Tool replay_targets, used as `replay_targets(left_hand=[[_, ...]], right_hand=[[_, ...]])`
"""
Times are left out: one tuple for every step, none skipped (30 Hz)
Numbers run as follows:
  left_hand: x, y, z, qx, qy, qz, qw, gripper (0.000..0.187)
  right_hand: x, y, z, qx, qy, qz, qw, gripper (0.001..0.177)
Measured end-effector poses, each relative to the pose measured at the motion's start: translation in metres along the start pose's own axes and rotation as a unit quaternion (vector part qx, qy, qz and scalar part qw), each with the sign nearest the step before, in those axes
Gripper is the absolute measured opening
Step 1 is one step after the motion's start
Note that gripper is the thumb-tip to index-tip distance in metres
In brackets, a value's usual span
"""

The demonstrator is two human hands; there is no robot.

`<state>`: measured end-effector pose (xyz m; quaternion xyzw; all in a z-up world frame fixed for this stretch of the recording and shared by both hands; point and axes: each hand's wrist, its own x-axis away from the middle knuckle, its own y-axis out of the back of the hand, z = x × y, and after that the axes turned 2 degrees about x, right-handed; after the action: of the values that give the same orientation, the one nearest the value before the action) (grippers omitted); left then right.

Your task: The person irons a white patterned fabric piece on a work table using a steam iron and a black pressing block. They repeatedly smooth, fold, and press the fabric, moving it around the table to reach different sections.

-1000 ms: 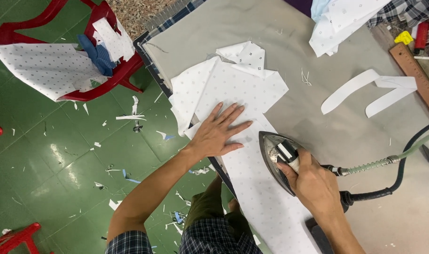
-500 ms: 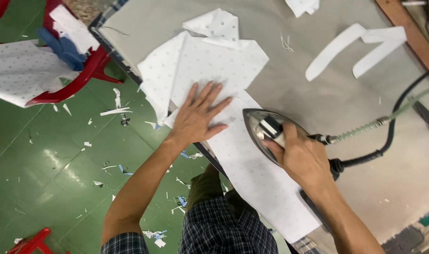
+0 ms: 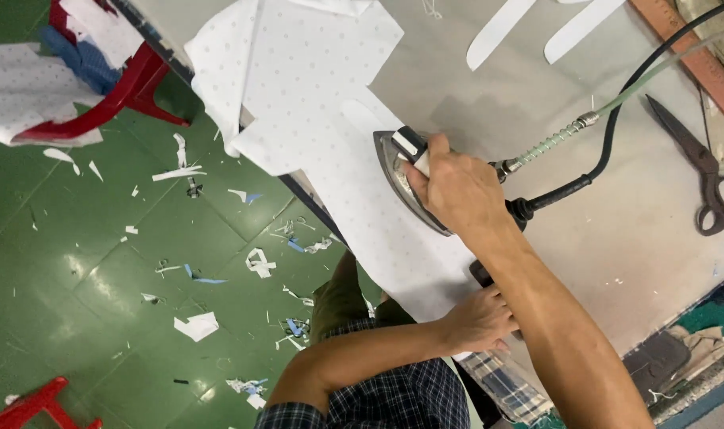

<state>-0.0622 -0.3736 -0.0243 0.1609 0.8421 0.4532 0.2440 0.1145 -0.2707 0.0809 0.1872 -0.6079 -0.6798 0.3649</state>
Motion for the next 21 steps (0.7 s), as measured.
replay_targets(left_hand=[[-0.006, -0.026, -0.013, -0.002, 0.025, 0.03, 0.999, 0.06], [-0.011, -0.032, -0.023, -0.006, 0.033, 0.028, 0.999, 0.06], [-0.015, -0.037, -0.033, 0.002, 0.048, -0.036, 0.998, 0.026], [-0.021, -0.043, -0.044, 0.01, 0.062, -0.101, 0.993, 0.039], [-0.023, -0.052, -0.05, 0.004, 0.063, -0.102, 0.993, 0.039], [-0.026, -0.061, -0.055, -0.011, 0.039, -0.103, 0.994, 0.035], [-0.029, -0.068, -0.062, -0.023, 0.014, -0.104, 0.994, 0.036], [-0.034, -0.069, -0.076, -0.027, 0.015, -0.104, 0.994, 0.036], [-0.038, -0.07, -0.09, -0.019, -0.007, -0.114, 0.993, 0.026], [-0.044, -0.071, -0.102, -0.011, -0.029, -0.123, 0.992, 0.018], [-0.045, -0.081, -0.116, -0.01, -0.03, -0.122, 0.992, 0.018], [-0.046, -0.09, -0.129, 0.001, -0.039, -0.12, 0.992, 0.022], [-0.049, -0.099, -0.139, 0.011, -0.049, -0.12, 0.991, 0.032], [-0.05, -0.1, -0.145, 0.01, -0.051, -0.119, 0.991, 0.032], [-0.052, -0.101, -0.149, 0.002, -0.045, -0.096, 0.994, 0.065], [-0.053, -0.102, -0.152, -0.005, -0.038, -0.073, 0.997, 0.104], [-0.053, -0.103, -0.152, -0.008, -0.039, -0.072, 0.997, 0.104], [-0.053, -0.103, -0.152, -0.004, -0.044, -0.059, 0.997, 0.107], [-0.054, -0.104, -0.15, 0.0, -0.05, -0.046, 0.998, 0.109], [-0.052, -0.107, -0.149, -0.003, -0.051, -0.045, 0.998, 0.109], [-0.052, -0.111, -0.15, -0.013, -0.052, -0.024, 0.998, 0.112]], right_hand=[[0.009, -0.001, -0.003, -0.006, -0.003, 0.019, 1.0, 0.048], [0.021, -0.001, -0.007, -0.007, 0.006, 0.019, 1.0, 0.048], [0.033, 0.0, -0.012, -0.005, 0.005, 0.025, 1.0, 0.049], [0.045, 0.001, -0.018, -0.004, 0.005, 0.032, 0.999, 0.05], [0.059, -0.002, -0.024, -0.005, 0.009, 0.028, 1.0, 0.05], [0.073, -0.005, -0.032, 0.005, 0.013, 0.024, 1.0, 0.049], [0.086, -0.006, -0.039, 0.014, 0.016, 0.022, 1.0, 0.049], [0.1, -0.008, -0.046, 0.014, 0.019, 0.019, 1.0, 0.049], [0.112, -0.01, -0.054, 0.013, 0.014, 0.024, 1.0, 0.049], [0.124, -0.012, -0.062, 0.012, 0.01, 0.028, 0.999, 0.048], [0.136, -0.012, -0.068, 0.011, 0.008, 0.028, 1.0, 0.048], [0.148, -0.013, -0.075, 0.014, 0.004, 0.036, 0.999, 0.05], [0.157, -0.012, -0.082, 0.019, 0.0, 0.043, 0.999, 0.052], [0.168, -0.009, -0.085, 0.019, -0.002, 0.041, 0.999, 0.052], [0.177, -0.006, -0.088, 0.022, -0.007, 0.054, 0.998, 0.053], [0.186, -0.002, -0.091, 0.025, -0.013, 0.066, 0.997, 0.053], [0.193, -0.001, -0.093, 0.024, -0.012, 0.064, 0.998, 0.053], [0.2, 0.001, -0.094, 0.015, -0.024, 0.083, 0.996, 0.052], [0.205, 0.003, -0.095, 0.006, -0.036, 0.103, 0.994, 0.052], [0.206, 0.0, -0.097, 0.005, -0.035, 0.1, 0.994, 0.052], [0.207, -0.002, -0.098, 0.006, -0.034, 0.093, 0.995, 0.055]])
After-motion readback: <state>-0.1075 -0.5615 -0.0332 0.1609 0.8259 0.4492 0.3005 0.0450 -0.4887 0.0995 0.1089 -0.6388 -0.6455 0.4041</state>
